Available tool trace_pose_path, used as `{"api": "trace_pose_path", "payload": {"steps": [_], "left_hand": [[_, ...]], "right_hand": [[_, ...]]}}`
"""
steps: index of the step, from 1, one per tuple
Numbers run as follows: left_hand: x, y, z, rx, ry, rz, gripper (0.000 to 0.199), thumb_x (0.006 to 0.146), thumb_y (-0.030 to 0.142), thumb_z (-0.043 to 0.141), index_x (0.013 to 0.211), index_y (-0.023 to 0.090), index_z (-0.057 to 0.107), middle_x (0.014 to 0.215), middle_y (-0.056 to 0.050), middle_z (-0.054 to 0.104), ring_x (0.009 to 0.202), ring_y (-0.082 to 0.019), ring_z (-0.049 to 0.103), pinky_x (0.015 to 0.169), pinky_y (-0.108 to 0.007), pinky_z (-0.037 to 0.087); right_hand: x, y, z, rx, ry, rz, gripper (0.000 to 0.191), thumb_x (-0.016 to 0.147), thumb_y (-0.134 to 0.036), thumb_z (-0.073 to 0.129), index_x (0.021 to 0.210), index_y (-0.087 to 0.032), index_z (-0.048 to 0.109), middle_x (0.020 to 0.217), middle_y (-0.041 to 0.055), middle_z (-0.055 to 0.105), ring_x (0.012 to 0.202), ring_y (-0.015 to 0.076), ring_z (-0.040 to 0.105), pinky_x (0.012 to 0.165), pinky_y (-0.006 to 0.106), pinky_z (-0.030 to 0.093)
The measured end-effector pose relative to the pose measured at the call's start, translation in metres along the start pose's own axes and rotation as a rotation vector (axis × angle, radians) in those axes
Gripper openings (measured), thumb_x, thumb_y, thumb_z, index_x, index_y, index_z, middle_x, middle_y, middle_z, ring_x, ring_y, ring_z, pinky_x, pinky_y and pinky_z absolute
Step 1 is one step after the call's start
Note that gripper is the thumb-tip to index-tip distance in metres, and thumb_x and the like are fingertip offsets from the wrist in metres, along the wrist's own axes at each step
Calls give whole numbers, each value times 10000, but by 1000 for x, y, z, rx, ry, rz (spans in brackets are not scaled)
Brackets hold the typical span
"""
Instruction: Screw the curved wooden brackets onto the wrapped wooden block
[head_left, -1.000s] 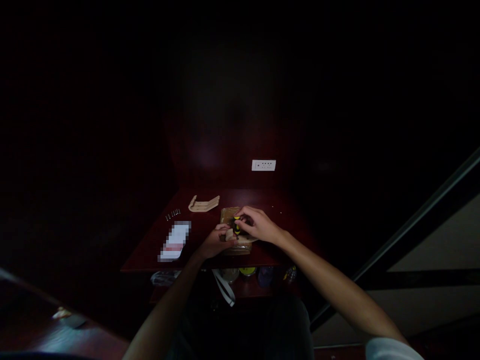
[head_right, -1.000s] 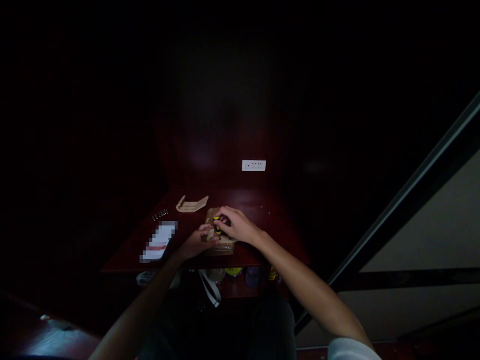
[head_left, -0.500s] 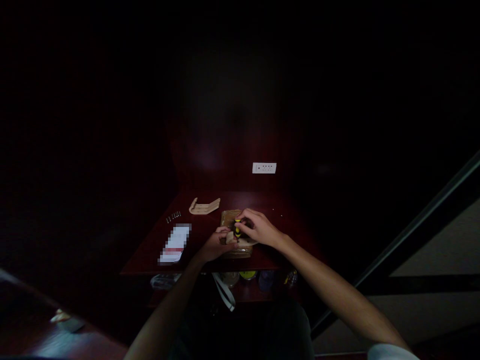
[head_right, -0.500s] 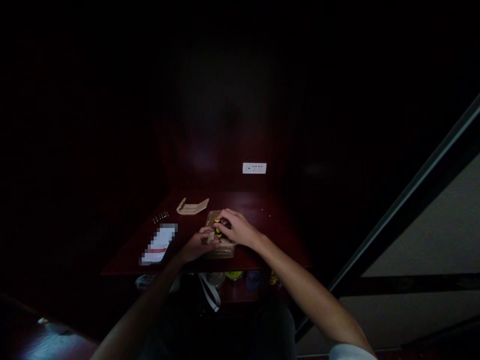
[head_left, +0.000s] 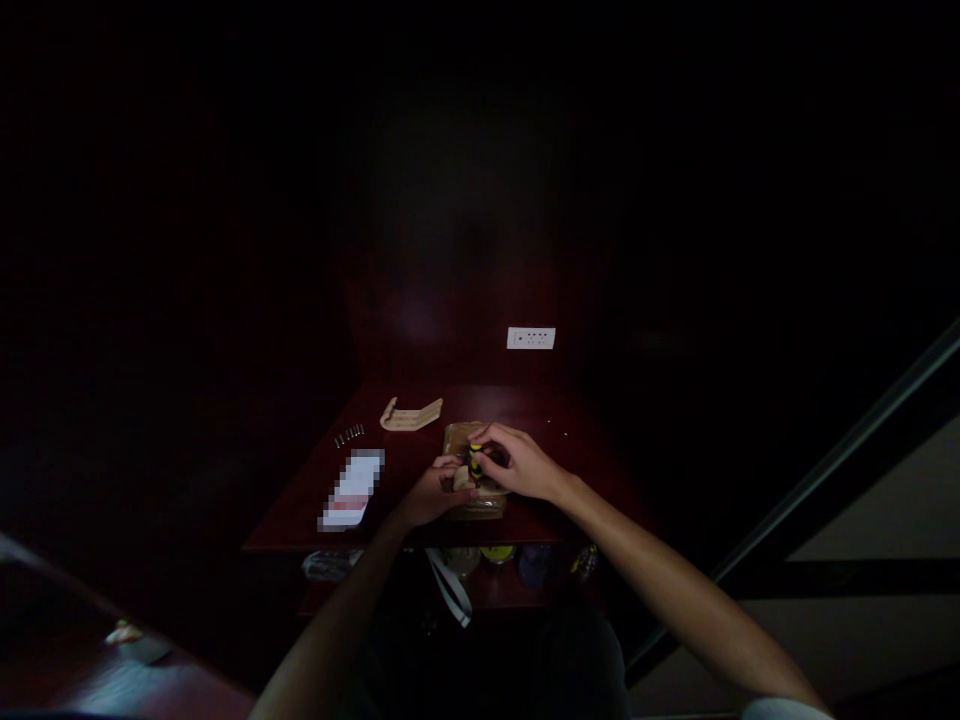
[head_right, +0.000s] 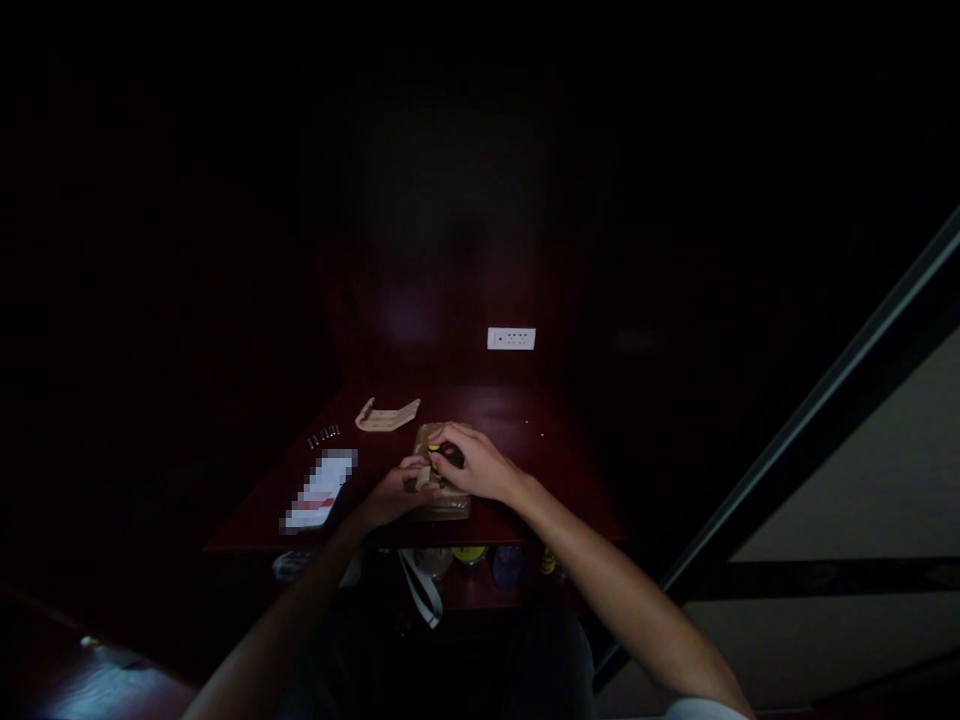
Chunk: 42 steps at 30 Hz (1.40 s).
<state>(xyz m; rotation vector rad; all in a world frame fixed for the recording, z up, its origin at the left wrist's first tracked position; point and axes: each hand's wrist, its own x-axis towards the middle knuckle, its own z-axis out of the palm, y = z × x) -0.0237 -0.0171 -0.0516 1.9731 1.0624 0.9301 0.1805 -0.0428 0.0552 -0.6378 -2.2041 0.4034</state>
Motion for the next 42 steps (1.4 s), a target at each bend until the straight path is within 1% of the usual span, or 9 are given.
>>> {"api": "trace_pose_path", "payload": {"steps": [6, 12, 17, 22, 27, 29, 34, 38, 42], "left_hand": [[0, -1, 0, 3, 6, -2, 388, 667, 534, 701, 865, 201, 718, 1161, -62, 528, 1139, -219, 469, 1005, -278, 367], [0, 3, -1, 13, 6, -3, 354, 673, 502, 707, 846, 193, 715, 1156, -71, 524, 1121, -223, 473, 997, -299, 373], [0, 5, -1, -1, 1, -23, 325, 668, 479, 714, 853, 211, 724, 1139, -67, 528, 1141, -223, 458, 1016, -304, 356], [1, 2, 0, 0, 12, -23, 359, 664, 513, 708, 836, 199, 726, 1146, -69, 520, 1132, -224, 457, 1010, -297, 360], [1, 0, 1, -5, 7, 15, 363, 687, 511, 695, 860, 193, 727, 1115, -69, 527, 1125, -234, 467, 996, -293, 371], [1, -1, 1, -1, 9, 19, 375, 685, 509, 698, 884, 192, 726, 1136, -73, 516, 1131, -239, 470, 1000, -302, 369], [1, -3, 1, 16, 17, -2, 399, 665, 526, 706, 886, 194, 722, 1184, -73, 518, 1147, -238, 469, 1006, -302, 365], [1, -2, 2, 16, 17, -7, 406, 664, 521, 707, 888, 183, 724, 1182, -83, 517, 1152, -239, 471, 1008, -291, 362], [0, -1, 2, 14, 16, -5, 398, 677, 508, 702, 909, 185, 723, 1186, -84, 500, 1161, -244, 469, 1008, -295, 364]], "right_hand": [[0, -1, 0, -21, -12, 38, 126, 859, -262, 549, 966, -195, 555, 897, 48, 607, 799, 155, 579, 726, 283, 479], [2, -2, -1, 15, -13, 1, 138, 860, -226, 534, 995, -202, 548, 1021, 66, 612, 928, 172, 580, 809, 304, 473], [3, -1, -1, 7, -1, 37, 100, 853, -257, 558, 932, -195, 560, 938, 56, 610, 815, 155, 595, 734, 287, 494], [3, -4, -2, 45, -11, 8, 141, 837, -205, 549, 978, -202, 553, 1075, 74, 604, 957, 173, 585, 812, 310, 488], [2, 0, -2, 34, -17, 51, 117, 851, -242, 550, 958, -196, 559, 947, 51, 612, 805, 147, 597, 723, 276, 497], [2, 1, -2, 16, 1, 41, 109, 841, -252, 567, 932, -193, 561, 929, 52, 606, 793, 149, 591, 711, 279, 496], [2, 0, -2, 39, -11, 11, 152, 827, -194, 550, 979, -202, 545, 1059, 63, 602, 944, 170, 583, 802, 297, 483], [2, 2, -1, 24, -7, 35, 155, 838, -205, 541, 992, -191, 547, 968, 54, 610, 833, 153, 590, 749, 280, 487], [2, 5, -2, -9, 5, 19, 121, 844, -217, 542, 962, -190, 552, 944, 58, 602, 806, 152, 579, 725, 281, 487]]}}
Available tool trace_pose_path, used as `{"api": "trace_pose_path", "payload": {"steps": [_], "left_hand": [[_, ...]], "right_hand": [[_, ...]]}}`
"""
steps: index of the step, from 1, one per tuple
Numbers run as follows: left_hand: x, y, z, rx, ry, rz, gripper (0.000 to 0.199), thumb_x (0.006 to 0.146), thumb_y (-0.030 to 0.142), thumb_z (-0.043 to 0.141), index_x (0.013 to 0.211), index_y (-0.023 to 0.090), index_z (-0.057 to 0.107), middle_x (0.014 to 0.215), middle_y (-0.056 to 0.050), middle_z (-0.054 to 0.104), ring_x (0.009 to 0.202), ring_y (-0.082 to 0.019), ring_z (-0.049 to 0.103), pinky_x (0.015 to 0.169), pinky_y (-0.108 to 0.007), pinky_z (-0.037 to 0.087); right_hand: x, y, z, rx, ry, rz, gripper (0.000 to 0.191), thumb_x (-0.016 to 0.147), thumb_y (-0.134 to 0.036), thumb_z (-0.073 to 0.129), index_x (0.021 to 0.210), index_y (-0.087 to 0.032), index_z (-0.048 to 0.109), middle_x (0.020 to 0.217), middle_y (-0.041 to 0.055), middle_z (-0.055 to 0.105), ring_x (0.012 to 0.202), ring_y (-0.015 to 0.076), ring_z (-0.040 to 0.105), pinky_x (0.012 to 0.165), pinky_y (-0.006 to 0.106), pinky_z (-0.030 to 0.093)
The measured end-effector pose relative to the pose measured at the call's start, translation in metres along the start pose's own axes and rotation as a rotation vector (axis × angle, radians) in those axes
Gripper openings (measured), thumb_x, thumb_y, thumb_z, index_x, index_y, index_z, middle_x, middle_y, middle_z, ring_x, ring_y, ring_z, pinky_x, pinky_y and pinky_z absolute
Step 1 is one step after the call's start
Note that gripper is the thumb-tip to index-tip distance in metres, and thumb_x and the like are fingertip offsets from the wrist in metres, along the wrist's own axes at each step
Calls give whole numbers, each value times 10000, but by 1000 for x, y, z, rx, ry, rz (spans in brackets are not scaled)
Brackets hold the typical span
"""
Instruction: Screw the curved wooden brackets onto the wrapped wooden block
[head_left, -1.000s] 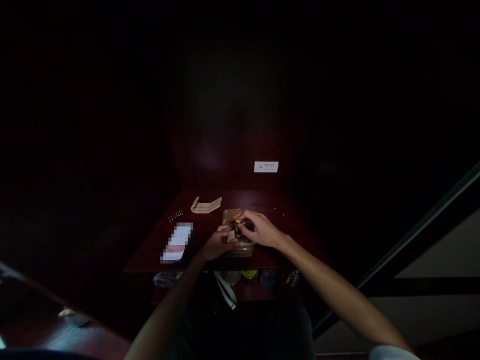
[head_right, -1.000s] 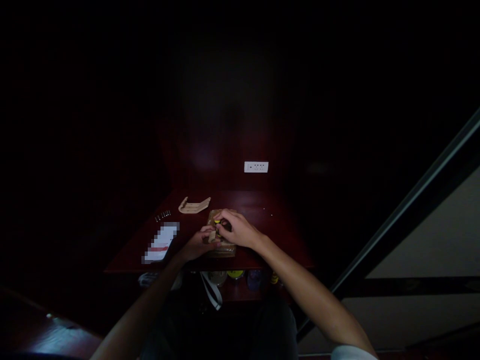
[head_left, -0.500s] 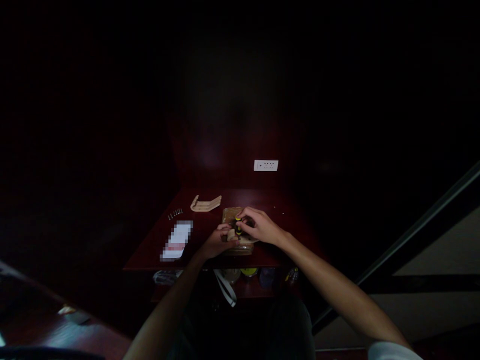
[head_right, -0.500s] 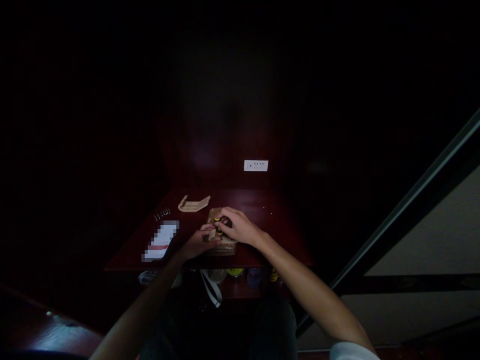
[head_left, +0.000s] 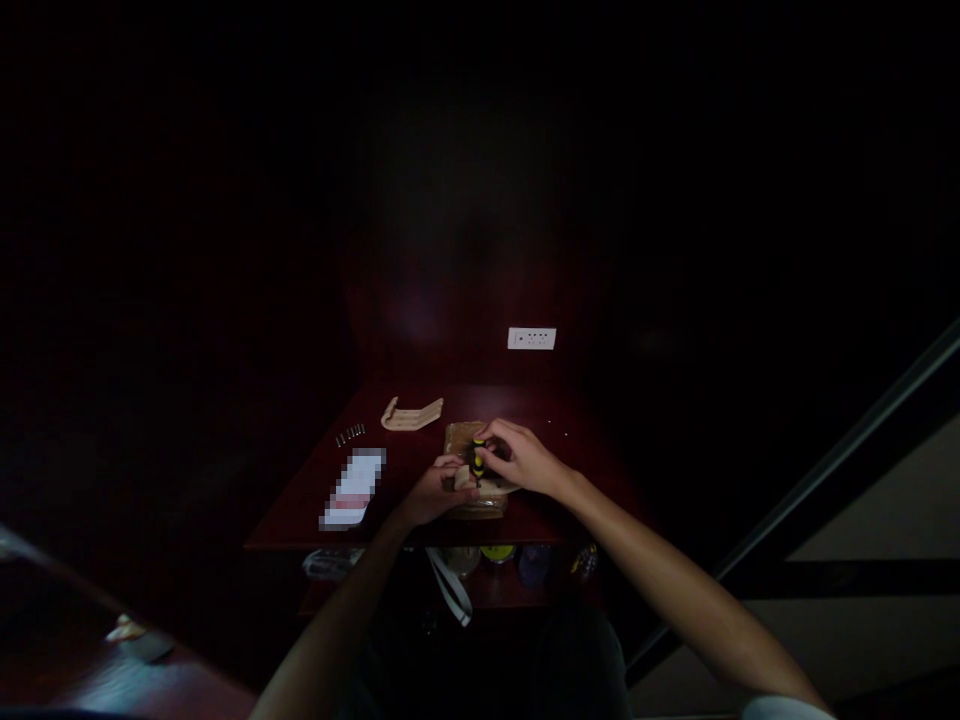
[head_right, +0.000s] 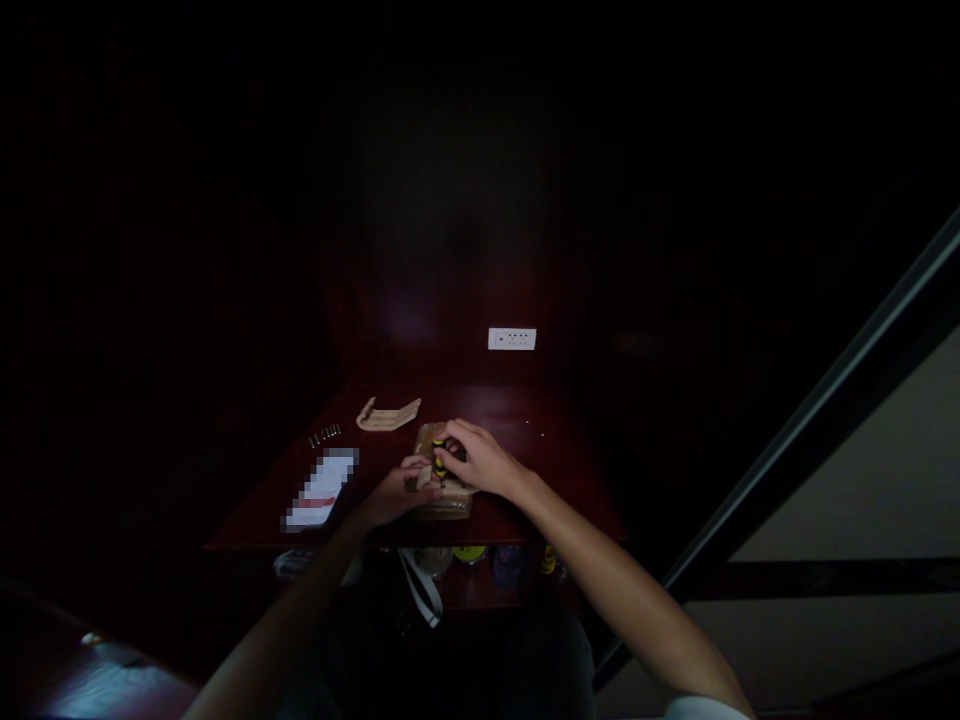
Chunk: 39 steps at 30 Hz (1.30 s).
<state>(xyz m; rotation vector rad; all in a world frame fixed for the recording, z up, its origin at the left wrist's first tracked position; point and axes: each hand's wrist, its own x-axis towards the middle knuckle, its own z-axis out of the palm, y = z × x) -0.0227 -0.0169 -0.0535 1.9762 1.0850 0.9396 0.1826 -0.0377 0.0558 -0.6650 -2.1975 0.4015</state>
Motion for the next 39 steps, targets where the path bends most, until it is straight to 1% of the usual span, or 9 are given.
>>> {"api": "trace_pose_path", "payload": {"steps": [6, 9, 13, 19, 25, 30, 32, 35, 39], "left_hand": [[0, -1, -1, -16, -4, -2, 376, 677, 498, 707, 885, 185, 720, 1181, -75, 501, 1139, -233, 474, 989, -281, 377], [0, 0, -1, -6, -4, 6, 359, 681, 489, 707, 870, 184, 720, 1175, -73, 510, 1126, -236, 478, 1000, -301, 366], [0, 2, -1, -13, -5, 9, 361, 678, 484, 712, 884, 188, 723, 1177, -72, 519, 1144, -239, 463, 1010, -308, 359], [0, 2, 0, -6, -2, 8, 359, 680, 482, 713, 873, 180, 722, 1163, -84, 501, 1138, -237, 465, 1005, -307, 364], [0, 3, -1, -6, -13, 14, 358, 695, 477, 702, 912, 192, 723, 1160, -77, 495, 1153, -231, 454, 1010, -296, 357], [-1, 8, -1, -12, -16, 8, 359, 689, 488, 703, 868, 177, 723, 1159, -77, 509, 1128, -231, 478, 998, -285, 367], [-1, 8, -1, -10, -14, 9, 366, 690, 495, 699, 861, 172, 722, 1159, -78, 513, 1119, -229, 485, 993, -280, 370], [-1, 5, 0, -6, -3, -2, 374, 683, 497, 703, 879, 179, 722, 1167, -77, 511, 1130, -229, 479, 996, -283, 368], [0, 2, 0, 1, 1, 10, 369, 679, 493, 705, 884, 187, 722, 1167, -77, 514, 1156, -238, 462, 1013, -296, 354]], "right_hand": [[0, -6, -1, 54, -30, -10, 157, 836, -191, 533, 993, -200, 542, 1051, 71, 609, 930, 172, 586, 800, 309, 483], [0, -5, 1, 39, -43, 8, 139, 851, -218, 534, 988, -200, 540, 964, 56, 609, 837, 157, 588, 745, 292, 488], [-1, -2, 3, -16, 3, -2, 99, 852, -268, 552, 917, -194, 536, 886, 45, 569, 764, 147, 561, 687, 281, 482], [-2, -4, 3, 55, -28, -24, 169, 848, -206, 534, 1014, -203, 503, 1064, 71, 584, 927, 163, 568, 770, 290, 482], [-2, -1, 3, -15, 12, 6, 109, 852, -275, 565, 912, -191, 529, 865, 39, 566, 744, 140, 558, 682, 274, 479], [-1, -4, 1, 21, 4, -28, 126, 851, -215, 542, 975, -200, 521, 1034, 71, 588, 925, 167, 573, 780, 297, 477], [-1, -5, 1, 11, -18, -17, 133, 858, -208, 528, 990, -199, 525, 989, 61, 601, 881, 159, 579, 763, 289, 475], [0, -3, 0, -50, -20, 3, 98, 858, -258, 547, 929, -192, 536, 865, 41, 589, 757, 147, 562, 687, 272, 468], [0, -4, -1, -74, -5, -11, 111, 838, -265, 571, 916, -194, 537, 897, 54, 593, 797, 161, 564, 715, 287, 466]]}}
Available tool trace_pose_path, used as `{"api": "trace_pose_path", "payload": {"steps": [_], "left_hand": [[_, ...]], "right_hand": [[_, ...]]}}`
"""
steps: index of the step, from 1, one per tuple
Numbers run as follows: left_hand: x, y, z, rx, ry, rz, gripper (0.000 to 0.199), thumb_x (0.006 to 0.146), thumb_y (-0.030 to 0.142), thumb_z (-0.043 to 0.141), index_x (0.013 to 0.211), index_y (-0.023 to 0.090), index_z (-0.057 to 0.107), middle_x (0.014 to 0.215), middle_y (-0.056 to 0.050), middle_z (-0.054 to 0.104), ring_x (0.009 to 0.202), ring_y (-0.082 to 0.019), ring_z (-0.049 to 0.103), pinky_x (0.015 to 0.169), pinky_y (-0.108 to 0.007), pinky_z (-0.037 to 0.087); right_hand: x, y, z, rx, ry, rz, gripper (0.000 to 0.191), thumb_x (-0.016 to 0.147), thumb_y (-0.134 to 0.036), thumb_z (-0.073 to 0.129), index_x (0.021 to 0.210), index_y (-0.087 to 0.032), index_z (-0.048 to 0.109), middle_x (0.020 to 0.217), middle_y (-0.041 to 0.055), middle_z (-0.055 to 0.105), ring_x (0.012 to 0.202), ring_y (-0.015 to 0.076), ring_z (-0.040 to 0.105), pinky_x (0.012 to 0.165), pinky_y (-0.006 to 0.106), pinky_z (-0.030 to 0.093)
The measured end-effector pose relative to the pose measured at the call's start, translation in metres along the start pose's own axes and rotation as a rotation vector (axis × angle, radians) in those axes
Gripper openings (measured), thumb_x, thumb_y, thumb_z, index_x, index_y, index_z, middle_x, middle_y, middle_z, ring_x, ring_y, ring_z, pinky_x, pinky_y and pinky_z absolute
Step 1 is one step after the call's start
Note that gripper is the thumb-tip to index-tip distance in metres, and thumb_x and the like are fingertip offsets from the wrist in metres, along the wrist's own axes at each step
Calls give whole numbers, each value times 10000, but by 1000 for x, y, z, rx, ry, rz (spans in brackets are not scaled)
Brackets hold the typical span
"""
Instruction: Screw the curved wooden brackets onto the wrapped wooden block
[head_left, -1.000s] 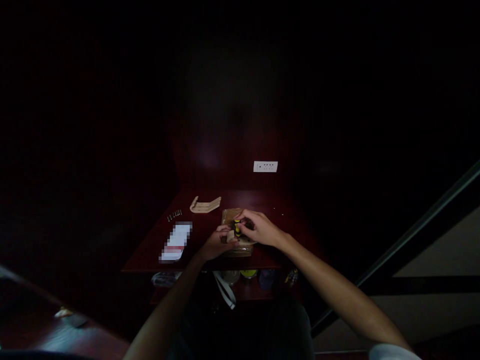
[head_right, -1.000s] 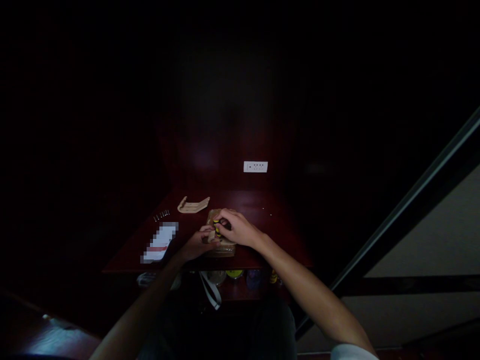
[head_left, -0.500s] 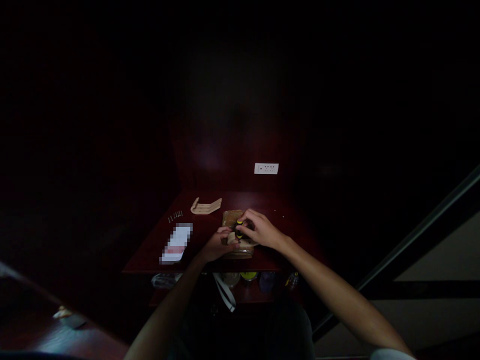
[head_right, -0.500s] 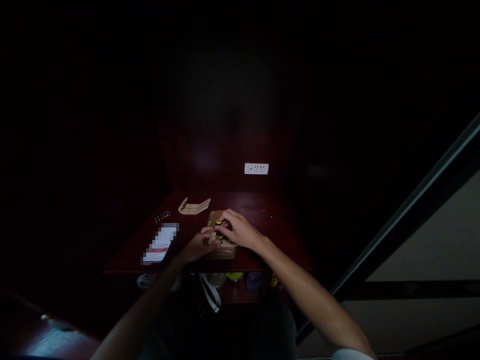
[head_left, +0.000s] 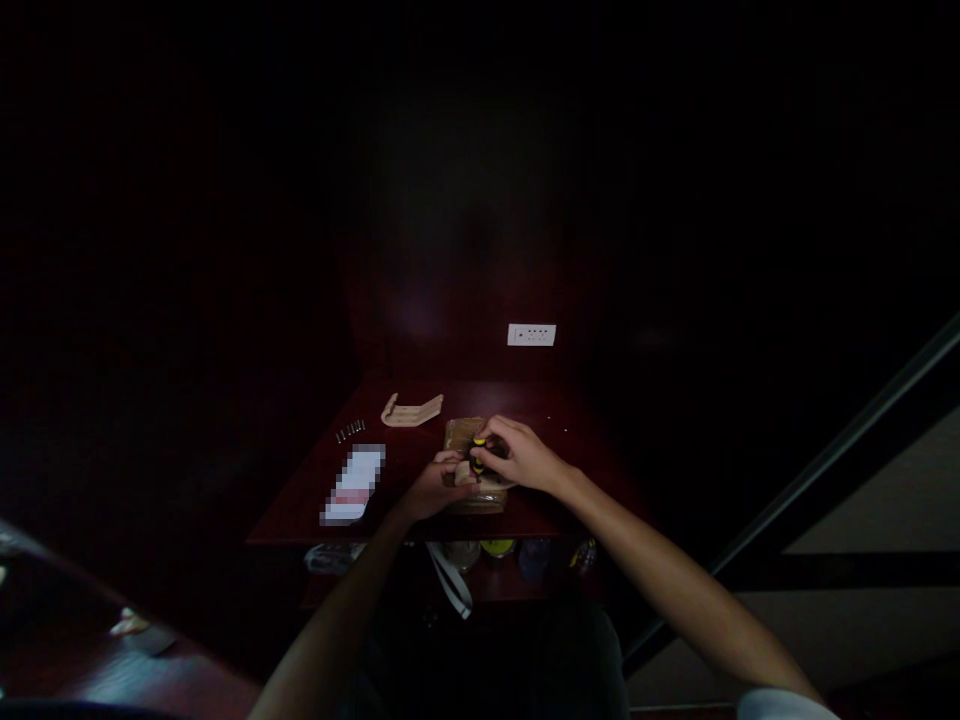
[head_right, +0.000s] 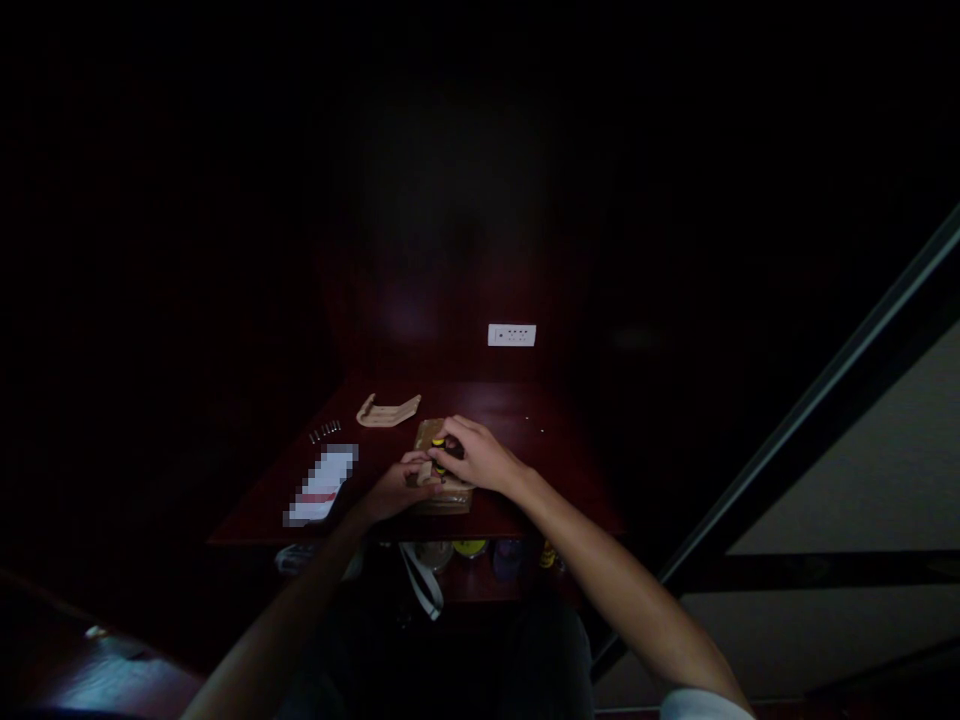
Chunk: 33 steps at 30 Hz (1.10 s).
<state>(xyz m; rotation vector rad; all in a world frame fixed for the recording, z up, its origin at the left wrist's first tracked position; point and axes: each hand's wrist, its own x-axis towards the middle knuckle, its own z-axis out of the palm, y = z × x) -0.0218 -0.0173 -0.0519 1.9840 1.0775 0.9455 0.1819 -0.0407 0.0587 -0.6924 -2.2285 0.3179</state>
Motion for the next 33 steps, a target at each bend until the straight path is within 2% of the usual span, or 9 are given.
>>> {"api": "trace_pose_path", "payload": {"steps": [5, 8, 13, 16, 20, 26, 31, 33], "left_hand": [[1, -2, 0, 7, 1, 8, 359, 672, 488, 711, 858, 182, 721, 1161, -80, 517, 1142, -237, 472, 996, -296, 374], [1, -2, 0, 6, 6, -5, 364, 668, 480, 714, 877, 181, 723, 1176, -80, 513, 1153, -231, 466, 1002, -286, 368], [0, 0, 1, -3, 8, -9, 354, 671, 468, 718, 900, 197, 723, 1168, -71, 522, 1140, -230, 474, 1013, -305, 360], [0, 1, 1, -15, 10, -17, 366, 666, 489, 717, 888, 198, 725, 1176, -68, 518, 1132, -230, 481, 1010, -303, 365], [0, 0, 1, -10, 10, -19, 371, 661, 499, 717, 871, 193, 726, 1169, -74, 514, 1153, -240, 466, 1008, -300, 370], [0, -1, 1, -10, 12, 11, 349, 680, 476, 715, 885, 193, 721, 1147, -80, 502, 1140, -238, 472, 1009, -314, 369], [1, 0, 1, -6, 6, -1, 363, 671, 486, 716, 872, 184, 725, 1165, -82, 505, 1142, -247, 469, 1014, -322, 363], [1, -1, 1, -5, 11, -8, 357, 664, 485, 721, 862, 188, 727, 1168, -83, 509, 1142, -243, 468, 1017, -321, 359]], "right_hand": [[-1, -5, -1, 83, -53, -6, 194, 832, -182, 532, 1025, -202, 527, 1086, 75, 597, 991, 182, 568, 835, 312, 461], [-2, -2, 0, 85, -48, 18, 194, 837, -180, 526, 1031, -198, 524, 1028, 64, 604, 927, 167, 582, 810, 299, 471], [-2, 3, 1, 27, -4, 26, 110, 846, -242, 547, 940, -189, 527, 892, 48, 563, 775, 149, 560, 698, 276, 481], [-1, 2, 0, 15, 0, 11, 114, 835, -238, 557, 937, -194, 532, 913, 57, 577, 811, 165, 567, 718, 298, 481], [0, -1, 0, 84, -13, -9, 151, 834, -190, 529, 985, -202, 531, 1072, 79, 597, 952, 180, 574, 807, 323, 471], [-1, 1, 1, 26, 8, 16, 100, 860, -270, 541, 920, -190, 544, 898, 55, 583, 776, 156, 561, 695, 290, 478], [-2, -2, 0, 45, -21, -19, 132, 852, -212, 534, 983, -198, 533, 1012, 71, 591, 920, 177, 565, 808, 314, 465], [-2, -1, 0, 56, -28, 1, 146, 857, -202, 520, 1003, -199, 527, 1002, 68, 592, 906, 173, 570, 794, 306, 467]]}}
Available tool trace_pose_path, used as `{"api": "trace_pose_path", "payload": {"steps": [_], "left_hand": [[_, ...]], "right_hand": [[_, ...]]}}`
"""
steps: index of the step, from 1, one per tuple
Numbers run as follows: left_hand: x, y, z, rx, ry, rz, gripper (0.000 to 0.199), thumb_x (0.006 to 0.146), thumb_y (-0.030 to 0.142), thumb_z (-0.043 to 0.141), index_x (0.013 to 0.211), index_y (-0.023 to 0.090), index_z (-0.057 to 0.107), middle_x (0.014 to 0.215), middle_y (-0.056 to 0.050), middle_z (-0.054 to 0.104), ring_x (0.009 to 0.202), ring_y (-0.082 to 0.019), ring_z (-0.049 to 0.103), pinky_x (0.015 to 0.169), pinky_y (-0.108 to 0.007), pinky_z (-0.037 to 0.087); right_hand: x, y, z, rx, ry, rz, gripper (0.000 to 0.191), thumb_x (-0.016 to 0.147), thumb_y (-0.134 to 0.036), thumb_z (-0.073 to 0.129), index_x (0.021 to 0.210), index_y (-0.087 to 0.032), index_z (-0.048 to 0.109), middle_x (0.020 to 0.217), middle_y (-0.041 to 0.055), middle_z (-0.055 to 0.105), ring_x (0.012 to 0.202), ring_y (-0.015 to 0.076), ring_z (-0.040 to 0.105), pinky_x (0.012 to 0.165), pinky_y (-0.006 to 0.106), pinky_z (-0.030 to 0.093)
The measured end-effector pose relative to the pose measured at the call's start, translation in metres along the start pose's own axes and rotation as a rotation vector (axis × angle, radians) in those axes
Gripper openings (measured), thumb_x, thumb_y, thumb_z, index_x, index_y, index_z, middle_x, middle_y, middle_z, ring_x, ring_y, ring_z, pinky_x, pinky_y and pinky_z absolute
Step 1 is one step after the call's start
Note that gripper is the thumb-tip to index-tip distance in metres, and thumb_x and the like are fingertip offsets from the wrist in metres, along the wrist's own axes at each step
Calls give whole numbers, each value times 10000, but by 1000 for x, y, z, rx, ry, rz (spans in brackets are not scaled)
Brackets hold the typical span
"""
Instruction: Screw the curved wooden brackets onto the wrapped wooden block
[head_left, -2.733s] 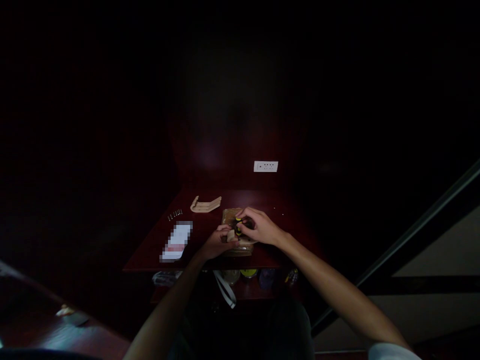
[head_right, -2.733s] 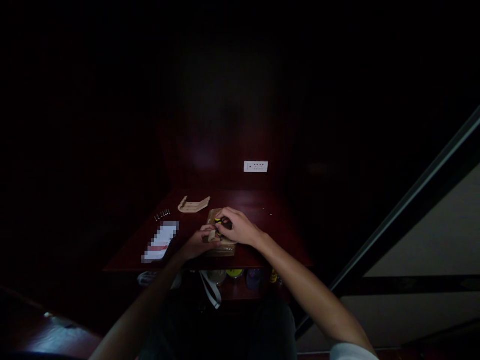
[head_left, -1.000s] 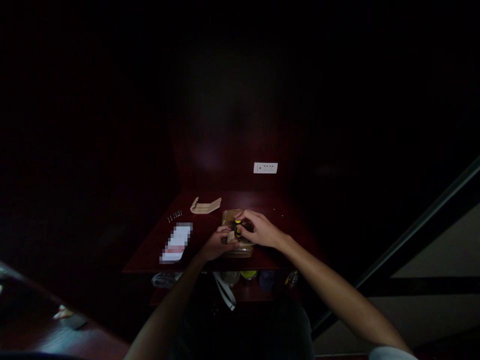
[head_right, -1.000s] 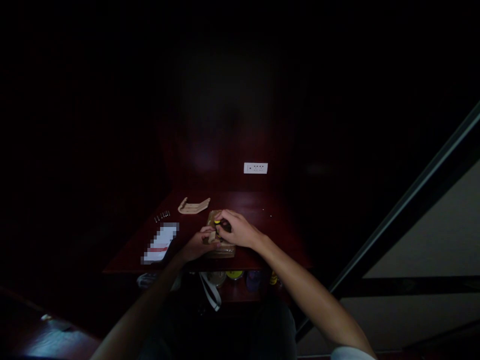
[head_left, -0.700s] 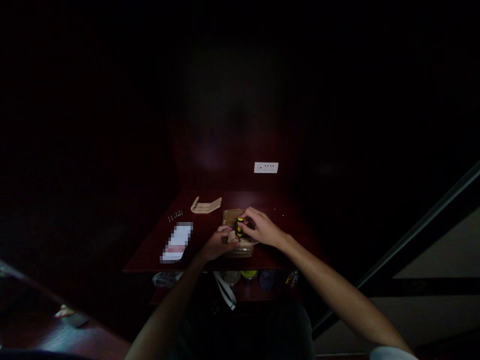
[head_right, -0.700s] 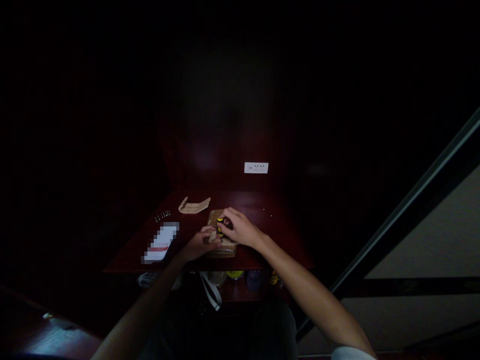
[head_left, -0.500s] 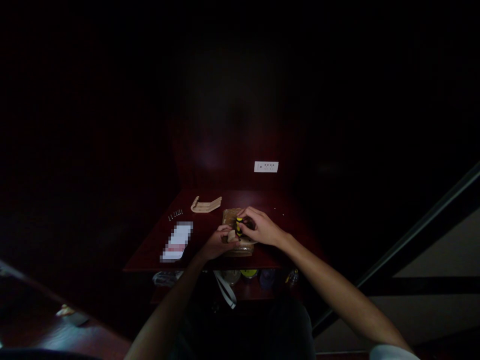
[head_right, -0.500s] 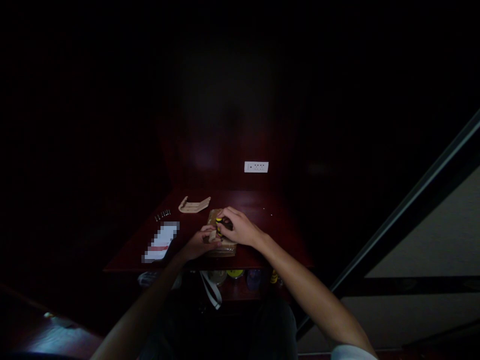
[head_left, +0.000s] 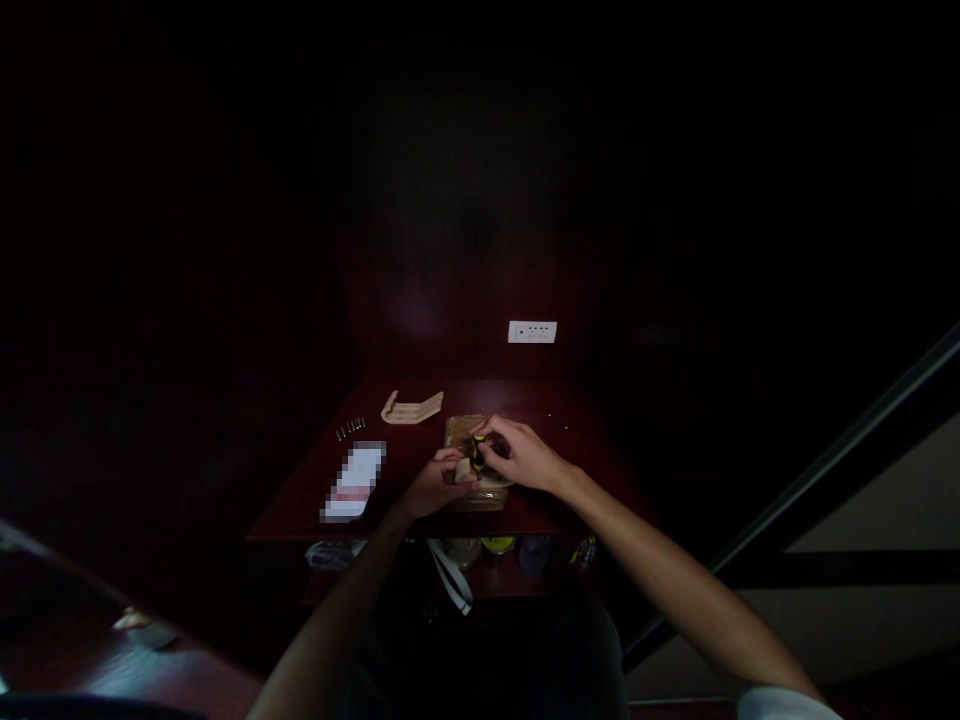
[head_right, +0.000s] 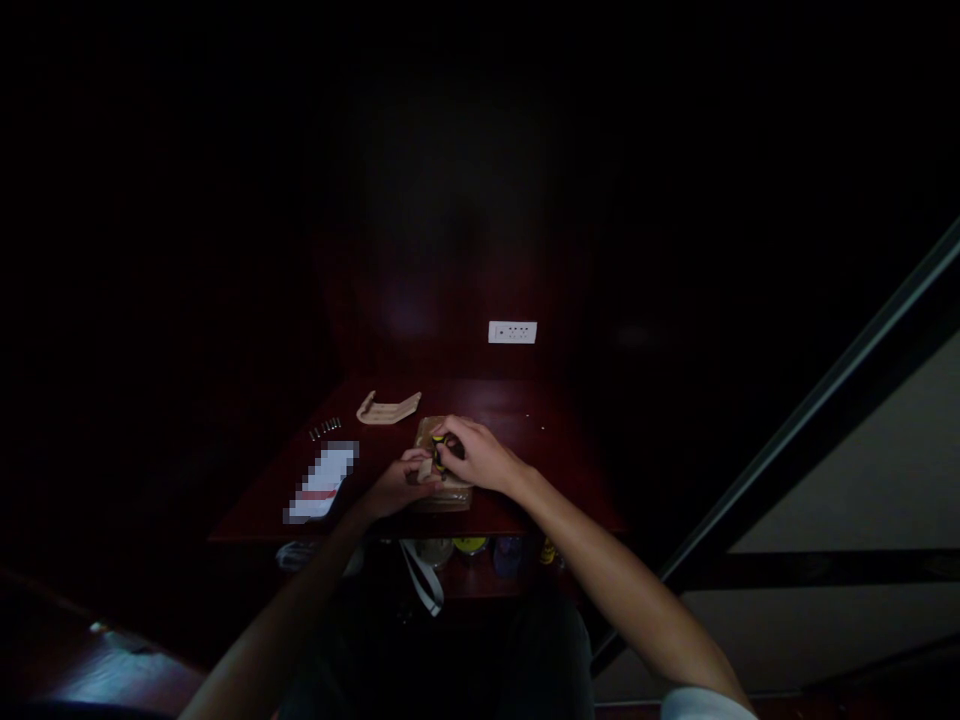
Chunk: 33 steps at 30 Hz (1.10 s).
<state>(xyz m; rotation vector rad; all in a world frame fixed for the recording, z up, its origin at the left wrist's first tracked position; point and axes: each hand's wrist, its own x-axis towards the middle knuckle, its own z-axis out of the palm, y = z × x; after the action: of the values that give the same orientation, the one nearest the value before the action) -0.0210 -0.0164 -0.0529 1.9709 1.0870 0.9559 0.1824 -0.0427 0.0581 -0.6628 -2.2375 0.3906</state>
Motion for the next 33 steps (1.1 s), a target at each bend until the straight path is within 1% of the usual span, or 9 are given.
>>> {"api": "trace_pose_path", "payload": {"steps": [3, 6, 12, 17, 22, 25, 27, 30, 33], "left_hand": [[0, 0, 0, -8, 2, 5, 342, 668, 476, 720, 872, 201, 724, 1159, -76, 515, 1141, -233, 465, 1017, -320, 358], [0, 2, 0, -18, -4, 5, 342, 667, 474, 721, 882, 207, 725, 1151, -73, 517, 1138, -227, 467, 1022, -316, 353], [0, 3, -1, -22, 8, -19, 342, 644, 482, 734, 856, 213, 734, 1158, -74, 511, 1133, -228, 468, 1017, -311, 361], [0, -1, 0, -17, 1, -3, 352, 660, 487, 725, 887, 218, 726, 1157, -74, 496, 1139, -222, 466, 1022, -305, 355], [0, 1, -1, -18, 5, -2, 358, 660, 498, 720, 876, 213, 726, 1145, -71, 510, 1133, -227, 465, 1021, -310, 354], [0, 3, -1, -9, -2, 4, 334, 666, 501, 712, 823, 207, 721, 1112, -65, 535, 1118, -224, 470, 1014, -302, 361], [0, 4, -2, -2, -6, 8, 325, 669, 498, 710, 803, 202, 717, 1114, -63, 540, 1107, -224, 478, 1002, -301, 371], [0, 4, -2, 1, -12, 19, 326, 676, 489, 709, 821, 197, 722, 1150, -68, 534, 1111, -233, 482, 996, -314, 376], [-1, 2, -1, -3, -9, 27, 328, 685, 470, 709, 867, 198, 726, 1192, -73, 519, 1147, -245, 466, 1010, -326, 365]], "right_hand": [[0, 3, 0, -41, 11, 22, 107, 862, -244, 529, 956, -193, 535, 905, 53, 572, 797, 160, 560, 712, 289, 473], [1, 3, -1, -76, 19, 9, 96, 855, -263, 545, 917, -191, 536, 885, 53, 561, 771, 159, 547, 693, 289, 471], [1, -4, -3, 1, -11, -10, 204, 842, -184, 520, 1045, -200, 529, 1050, 75, 601, 948, 178, 572, 808, 307, 456], [-1, 3, -2, -91, 30, 23, 97, 866, -266, 542, 925, -190, 552, 897, 61, 610, 816, 173, 572, 741, 302, 464], [-5, 5, 4, 2, 59, 20, 166, 877, -295, 546, 1014, -206, 576, 1033, 78, 641, 947, 182, 606, 821, 324, 483], [-6, 0, 5, 8, 32, -16, 230, 893, -245, 511, 1116, -220, 566, 1135, 79, 627, 1068, 186, 574, 910, 360, 454], [-5, -4, 5, -5, 17, -40, 232, 907, -216, 481, 1124, -222, 564, 1134, 75, 625, 1085, 184, 561, 931, 370, 437], [-2, -4, 4, -51, -2, -27, 168, 908, -259, 497, 1046, -212, 579, 1008, 68, 630, 942, 177, 584, 829, 331, 468], [0, 0, 3, -125, 16, -6, 150, 884, -332, 542, 944, -198, 574, 876, 45, 580, 797, 160, 548, 713, 286, 459]]}}
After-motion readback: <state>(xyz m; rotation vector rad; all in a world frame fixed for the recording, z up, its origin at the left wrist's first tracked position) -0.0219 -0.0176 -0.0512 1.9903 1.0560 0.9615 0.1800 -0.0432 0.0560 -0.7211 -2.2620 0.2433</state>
